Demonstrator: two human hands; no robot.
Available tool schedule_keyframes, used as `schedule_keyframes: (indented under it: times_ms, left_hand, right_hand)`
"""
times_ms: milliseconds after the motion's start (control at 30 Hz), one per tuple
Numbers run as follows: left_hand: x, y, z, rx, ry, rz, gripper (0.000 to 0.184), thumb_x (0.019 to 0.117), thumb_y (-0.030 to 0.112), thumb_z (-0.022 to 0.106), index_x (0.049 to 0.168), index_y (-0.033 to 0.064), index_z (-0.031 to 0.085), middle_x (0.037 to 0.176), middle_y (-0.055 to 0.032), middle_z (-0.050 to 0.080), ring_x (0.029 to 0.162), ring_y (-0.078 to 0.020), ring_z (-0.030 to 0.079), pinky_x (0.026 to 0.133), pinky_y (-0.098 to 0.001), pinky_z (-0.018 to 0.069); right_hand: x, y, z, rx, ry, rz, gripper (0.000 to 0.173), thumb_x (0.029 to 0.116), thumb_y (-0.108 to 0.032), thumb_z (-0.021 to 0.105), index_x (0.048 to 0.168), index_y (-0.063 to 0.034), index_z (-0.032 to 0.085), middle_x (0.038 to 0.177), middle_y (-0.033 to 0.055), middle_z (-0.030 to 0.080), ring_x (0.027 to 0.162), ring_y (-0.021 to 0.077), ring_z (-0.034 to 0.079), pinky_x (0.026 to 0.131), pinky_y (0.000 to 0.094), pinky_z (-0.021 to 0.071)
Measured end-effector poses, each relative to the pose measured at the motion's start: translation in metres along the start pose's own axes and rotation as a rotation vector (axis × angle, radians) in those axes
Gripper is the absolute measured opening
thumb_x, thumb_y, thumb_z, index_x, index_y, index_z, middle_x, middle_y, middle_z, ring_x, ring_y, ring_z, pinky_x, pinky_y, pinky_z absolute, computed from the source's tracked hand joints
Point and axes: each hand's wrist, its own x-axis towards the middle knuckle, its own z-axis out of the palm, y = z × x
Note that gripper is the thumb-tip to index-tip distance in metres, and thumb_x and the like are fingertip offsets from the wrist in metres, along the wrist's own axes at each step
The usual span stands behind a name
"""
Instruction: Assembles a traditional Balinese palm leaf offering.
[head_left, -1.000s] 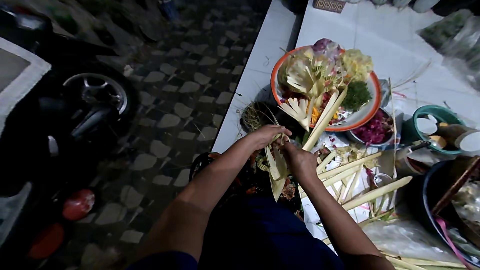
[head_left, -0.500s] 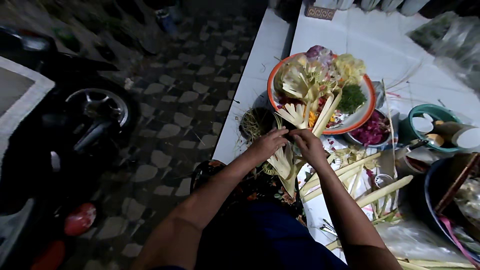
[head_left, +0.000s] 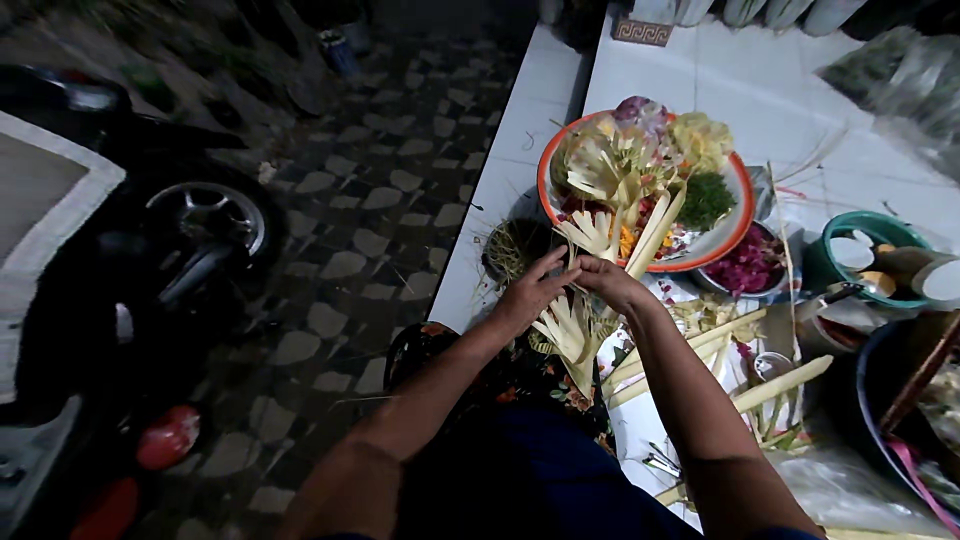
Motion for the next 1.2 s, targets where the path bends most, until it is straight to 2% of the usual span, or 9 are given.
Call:
schedule_keyframes:
  times_ms: [67, 200, 300, 400, 500, 633, 767, 933, 1200]
  left_hand:
    - [-0.005, -0.002, 0.0, 0.032, 0.089, -0.042, 0.033, 0.1014, 0.009, 0.061, 0.133, 0.0099, 0.067, 0.141, -0.0159, 0.056, 0.117, -0.0229, 0.064, 0.099, -0.0391, 0.0562]
    - [-0.01, -0.01, -0.002, 0.013, 0.208, -0.12, 0.017, 0.0992, 0.015, 0.067, 0.11, 0.0064, 0.076, 0.109, -0.0075, 0.071, 0.102, -0.0134, 0.068, 0.094, -0.0324, 0.056]
    - [-0.008, -0.013, -0.001, -0.164, 0.249, -0.176, 0.013, 0.0962, 0.012, 0.07, 0.104, 0.0029, 0.075, 0.109, -0.0076, 0.071, 0.104, -0.013, 0.067, 0.095, -0.0317, 0.0563]
    - [-0.002, -0.006, 0.0, -0.388, 0.224, -0.29, 0.014, 0.098, 0.01, 0.067, 0.107, 0.0001, 0.072, 0.117, -0.0082, 0.07, 0.109, -0.0146, 0.066, 0.097, -0.0339, 0.0551]
    - [0.002, 0.001, 0.002, -0.607, 0.182, -0.393, 0.014, 0.1023, 0.011, 0.059, 0.109, 0.0016, 0.067, 0.118, -0.0069, 0.07, 0.095, -0.0114, 0.067, 0.085, -0.0311, 0.0552]
    - [0.003, 0.001, 0.005, -0.753, 0.146, -0.43, 0.009, 0.103, 0.01, 0.056, 0.105, 0.0054, 0.063, 0.098, -0.0024, 0.073, 0.078, -0.0058, 0.064, 0.074, -0.0252, 0.0534]
    - [0.006, 0.005, 0.0, -0.754, 0.123, -0.566, 0.008, 0.1025, 0.011, 0.059, 0.105, 0.0032, 0.061, 0.088, -0.0018, 0.069, 0.08, -0.0082, 0.065, 0.078, -0.0272, 0.0551]
    - [0.007, 0.01, -0.006, -0.662, 0.092, -0.651, 0.014, 0.1027, 0.013, 0.06, 0.11, 0.0008, 0.063, 0.091, -0.0039, 0.069, 0.081, -0.0077, 0.064, 0.076, -0.0261, 0.0539]
    - [0.012, 0.013, -0.008, -0.472, 0.061, -0.656, 0.02, 0.0985, 0.012, 0.067, 0.113, -0.0024, 0.064, 0.094, -0.0082, 0.073, 0.081, -0.0124, 0.07, 0.077, -0.0311, 0.0591]
  right_hand:
    - [0.0, 0.001, 0.002, -0.008, 0.034, 0.019, 0.009, 0.1033, -0.015, 0.058, 0.102, -0.0082, 0.063, 0.087, -0.0011, 0.063, 0.076, 0.0043, 0.057, 0.071, 0.0248, 0.0495]
    - [0.001, 0.003, 0.003, -0.01, 0.069, 0.049, 0.011, 0.1029, -0.019, 0.061, 0.103, -0.0077, 0.062, 0.087, -0.0001, 0.062, 0.076, 0.0058, 0.056, 0.071, 0.0264, 0.0497]
    - [0.004, 0.003, 0.005, -0.016, 0.071, 0.054, 0.013, 0.102, -0.02, 0.063, 0.102, -0.0076, 0.062, 0.085, -0.0003, 0.06, 0.074, 0.0061, 0.055, 0.07, 0.0267, 0.0486]
    - [0.005, 0.003, 0.006, -0.037, 0.067, 0.037, 0.012, 0.1016, -0.02, 0.063, 0.1, -0.0072, 0.063, 0.08, -0.0011, 0.059, 0.069, 0.0049, 0.052, 0.066, 0.0246, 0.0462]
    - [0.005, 0.0, 0.009, -0.05, 0.067, 0.044, 0.01, 0.1011, -0.014, 0.062, 0.104, -0.0041, 0.063, 0.082, 0.0006, 0.06, 0.07, 0.006, 0.054, 0.067, 0.0256, 0.0483]
    - [0.004, -0.001, 0.011, -0.065, 0.073, 0.034, 0.012, 0.1005, -0.01, 0.06, 0.11, -0.0026, 0.063, 0.088, 0.0024, 0.064, 0.073, 0.0067, 0.057, 0.068, 0.0255, 0.05]
    - [-0.007, -0.017, 0.014, -0.168, 0.095, 0.011, 0.017, 0.1022, -0.014, 0.06, 0.114, -0.0029, 0.064, 0.092, 0.0063, 0.065, 0.079, 0.0106, 0.059, 0.074, 0.0316, 0.0512]
    - [-0.009, -0.035, 0.006, -0.285, 0.076, -0.062, 0.019, 0.1017, -0.015, 0.062, 0.114, -0.0002, 0.065, 0.093, 0.0104, 0.067, 0.079, 0.0166, 0.065, 0.076, 0.0377, 0.0573]
    - [-0.009, -0.067, 0.022, -0.893, 0.116, -0.24, 0.016, 0.1004, -0.02, 0.066, 0.108, -0.0073, 0.072, 0.092, 0.0094, 0.074, 0.083, 0.0268, 0.073, 0.08, 0.0552, 0.0588]
